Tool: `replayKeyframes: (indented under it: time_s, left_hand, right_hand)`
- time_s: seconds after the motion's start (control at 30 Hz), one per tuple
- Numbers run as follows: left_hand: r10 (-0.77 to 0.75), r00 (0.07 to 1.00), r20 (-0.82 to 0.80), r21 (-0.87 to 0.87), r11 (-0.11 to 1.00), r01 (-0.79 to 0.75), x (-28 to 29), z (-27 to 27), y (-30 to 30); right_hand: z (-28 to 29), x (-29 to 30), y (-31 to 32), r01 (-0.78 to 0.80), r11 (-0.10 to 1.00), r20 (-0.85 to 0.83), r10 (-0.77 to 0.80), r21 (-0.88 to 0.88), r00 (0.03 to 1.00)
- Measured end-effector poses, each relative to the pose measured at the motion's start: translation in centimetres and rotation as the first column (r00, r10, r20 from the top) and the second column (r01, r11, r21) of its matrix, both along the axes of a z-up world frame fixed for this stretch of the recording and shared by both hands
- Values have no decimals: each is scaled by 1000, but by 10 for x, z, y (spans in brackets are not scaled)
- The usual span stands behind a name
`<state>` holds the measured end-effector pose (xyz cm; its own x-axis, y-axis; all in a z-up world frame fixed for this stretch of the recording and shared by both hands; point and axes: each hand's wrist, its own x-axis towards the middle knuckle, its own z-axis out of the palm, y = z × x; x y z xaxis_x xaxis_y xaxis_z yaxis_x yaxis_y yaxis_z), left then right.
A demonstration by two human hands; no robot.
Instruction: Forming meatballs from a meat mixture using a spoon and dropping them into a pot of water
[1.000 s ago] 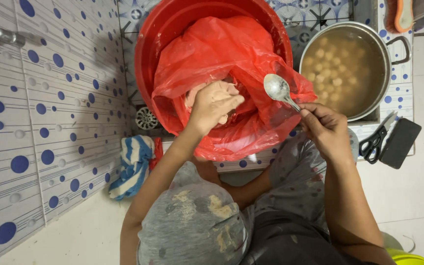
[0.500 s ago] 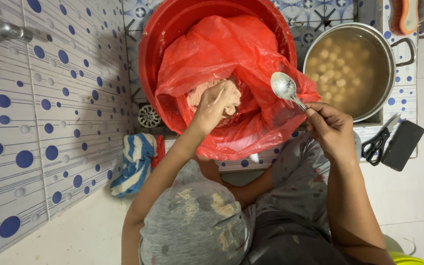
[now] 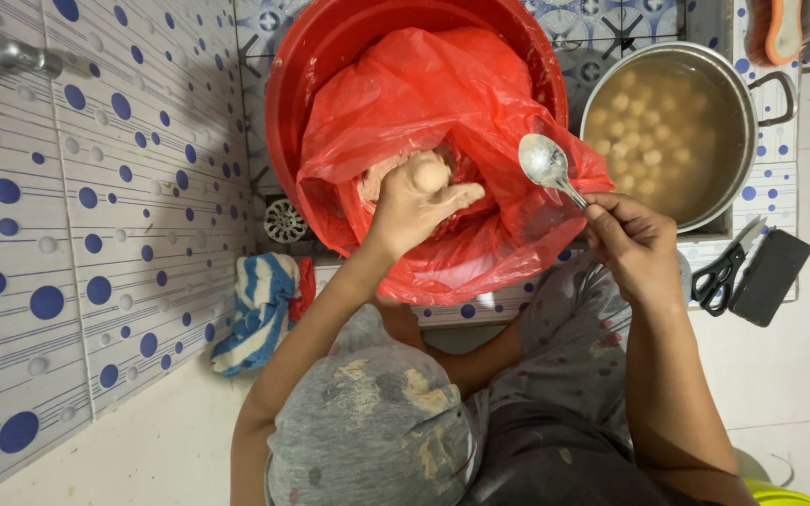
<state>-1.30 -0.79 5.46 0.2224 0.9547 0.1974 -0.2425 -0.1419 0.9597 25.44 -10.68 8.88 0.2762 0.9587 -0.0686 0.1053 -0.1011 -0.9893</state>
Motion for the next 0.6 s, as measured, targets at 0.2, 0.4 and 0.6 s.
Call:
replayKeyframes:
  time_s: [0.2,0.4,0.6]
  left_hand:
    - [-152,966,210,-292,933,210,-3,21,2]
    - [-122,983,140,-262,952,156,11,-3,6]
    - [-77,996,-48,-295,954,59,17,-42,10]
  right_hand:
    - [8,-3,0,-19,999,96,16,26,995]
    - [57,-45,-3,-169,968,660,4,187,752]
    - [45,-70,-2,-300,917,837,-64,265,543]
